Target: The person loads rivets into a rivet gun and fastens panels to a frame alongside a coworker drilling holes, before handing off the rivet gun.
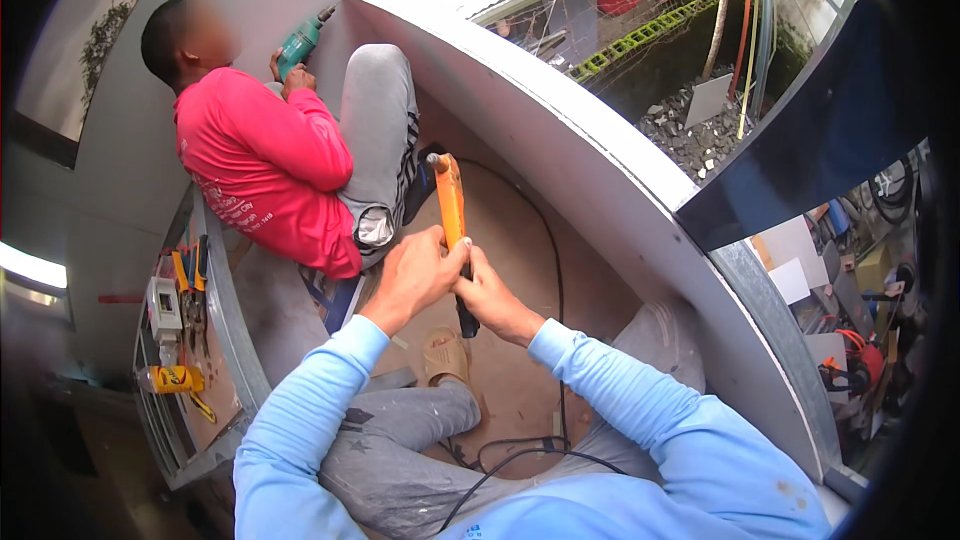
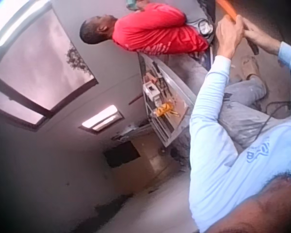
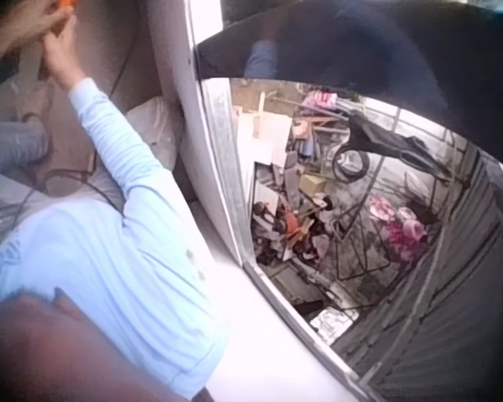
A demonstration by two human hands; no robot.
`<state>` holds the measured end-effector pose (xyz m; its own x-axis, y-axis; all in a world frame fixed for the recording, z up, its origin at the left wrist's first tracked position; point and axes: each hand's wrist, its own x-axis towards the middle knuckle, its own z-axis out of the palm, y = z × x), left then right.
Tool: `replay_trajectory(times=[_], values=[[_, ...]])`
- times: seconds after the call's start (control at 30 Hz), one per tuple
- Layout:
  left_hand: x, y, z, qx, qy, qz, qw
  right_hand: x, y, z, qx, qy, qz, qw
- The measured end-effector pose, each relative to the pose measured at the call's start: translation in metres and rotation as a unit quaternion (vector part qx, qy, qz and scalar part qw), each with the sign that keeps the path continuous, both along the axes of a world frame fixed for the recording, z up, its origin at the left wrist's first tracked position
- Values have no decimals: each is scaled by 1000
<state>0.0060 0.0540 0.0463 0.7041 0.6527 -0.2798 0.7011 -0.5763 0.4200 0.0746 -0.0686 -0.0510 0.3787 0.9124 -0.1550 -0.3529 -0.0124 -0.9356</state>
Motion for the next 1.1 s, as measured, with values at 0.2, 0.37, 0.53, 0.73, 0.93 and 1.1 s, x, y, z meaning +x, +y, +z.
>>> replay_trajectory(times=[0.2,0.37,0.53,0.73,0.93,1.1], values=[[-5,24,42,-138,-2,56,989,23,4,15,-39,-93,21,995],[-12,18,59,-56,-79,58,994,36,21,-28,-6,-110,-99,989],[-19,13,55,34,-34,20,999,5,31,0,54,-9,-70,996],[-12,10,47,-240,-52,-21,969,2,33,-29,32,245,-42,968],[-19,19,36,-428,-122,52,894,15,26,-4,63,335,8,940],[-13,-26,16,-36,8,-72,997,8,32,3,8,218,-174,960]])
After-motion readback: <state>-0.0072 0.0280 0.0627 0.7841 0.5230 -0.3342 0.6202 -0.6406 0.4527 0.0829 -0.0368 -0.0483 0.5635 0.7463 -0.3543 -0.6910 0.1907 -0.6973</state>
